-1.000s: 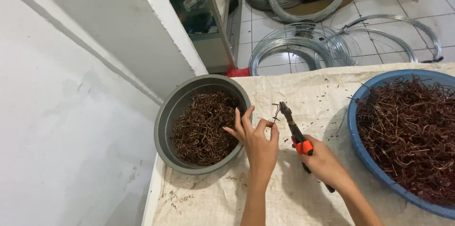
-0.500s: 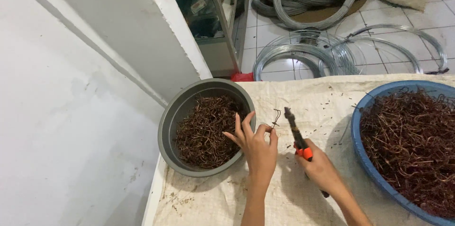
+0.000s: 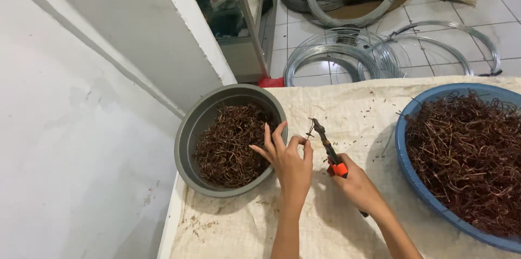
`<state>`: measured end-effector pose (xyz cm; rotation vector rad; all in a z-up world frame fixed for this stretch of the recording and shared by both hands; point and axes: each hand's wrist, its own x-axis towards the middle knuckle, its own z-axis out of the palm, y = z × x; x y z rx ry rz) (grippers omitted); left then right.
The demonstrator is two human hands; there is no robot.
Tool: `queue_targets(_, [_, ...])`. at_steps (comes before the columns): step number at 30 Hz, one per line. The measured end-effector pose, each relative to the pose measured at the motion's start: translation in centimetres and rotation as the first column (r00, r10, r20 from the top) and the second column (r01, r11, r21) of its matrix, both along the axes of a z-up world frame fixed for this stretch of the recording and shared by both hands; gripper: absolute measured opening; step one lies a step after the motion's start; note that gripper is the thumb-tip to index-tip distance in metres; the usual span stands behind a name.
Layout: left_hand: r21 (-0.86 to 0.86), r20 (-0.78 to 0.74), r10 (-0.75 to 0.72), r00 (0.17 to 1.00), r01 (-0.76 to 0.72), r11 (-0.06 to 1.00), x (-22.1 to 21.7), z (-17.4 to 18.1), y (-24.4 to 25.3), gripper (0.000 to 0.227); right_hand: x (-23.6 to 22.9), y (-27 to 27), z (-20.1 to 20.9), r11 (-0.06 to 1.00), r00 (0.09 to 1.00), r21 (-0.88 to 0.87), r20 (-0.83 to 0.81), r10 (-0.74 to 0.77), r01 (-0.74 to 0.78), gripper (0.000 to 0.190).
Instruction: Trimming small brown materials with side cutters and sorting them into a bowl
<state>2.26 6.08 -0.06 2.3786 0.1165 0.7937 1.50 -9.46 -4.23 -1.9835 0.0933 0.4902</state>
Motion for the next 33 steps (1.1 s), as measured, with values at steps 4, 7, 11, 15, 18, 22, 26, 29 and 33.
queue_targets(4, [-0.021,-0.013,-0.013,1.0,0.013,1.0,0.0,0.2,0.0,0.012,-0.1,0.1,0.0,0.998,0.999,0.052,-0.019,-0.028,0.029,0.035])
queue_targets(7, [0.002,-0.009,0.019,1.0,-0.019,1.0,0.1,-0.2,0.0,0.01,0.1,0.1,-1.2,0.998,1.0,0.051,0.013,-0.021,0.02,0.033])
queue_targets(11, [0.006,0.022,0.016,1.0,-0.016,1.0,0.1,0.1,-0.1,0.011,0.3,0.3,-1.3,0.999,0.999,0.028,0.045,-0.027,0.026,0.033])
queue_targets(15, [-0.005,0.019,0.022,1.0,-0.022,1.0,0.1,0.2,-0.2,0.01,0.0,0.9,0.8,0.998,0.999,0.043,-0.001,-0.034,0.034,0.014])
queue_targets(18, [0.019,0.049,0.037,0.998,-0.038,0.999,0.2,-0.2,-0.3,0.011,0.9,1.2,0.6,0.997,0.997,-0.033,-0.016,-0.07,0.069,0.014])
queue_targets(22, [0.056,0.059,0.048,0.997,-0.051,0.997,0.2,0.1,-0.5,0.014,2.7,1.4,-3.5,0.995,0.988,-0.012,0.119,-0.096,0.098,0.009])
queue_targets(26, [0.079,0.033,0.056,0.998,-0.058,0.995,-0.1,-0.9,-0.5,0.008,2.8,1.2,-5.6,0.994,0.991,-0.003,0.083,-0.107,0.108,0.02])
queue_targets(29, [0.086,0.044,0.057,0.997,-0.061,0.994,0.3,-0.6,-0.6,0.008,3.2,1.2,-4.7,0.994,0.989,0.016,0.099,-0.112,0.111,0.019])
queue_targets(33, [0.104,0.072,0.038,0.997,-0.046,0.993,0.3,-0.5,-0.6,0.011,3.6,1.1,-4.9,0.989,0.986,0.045,0.085,-0.146,0.143,0.011])
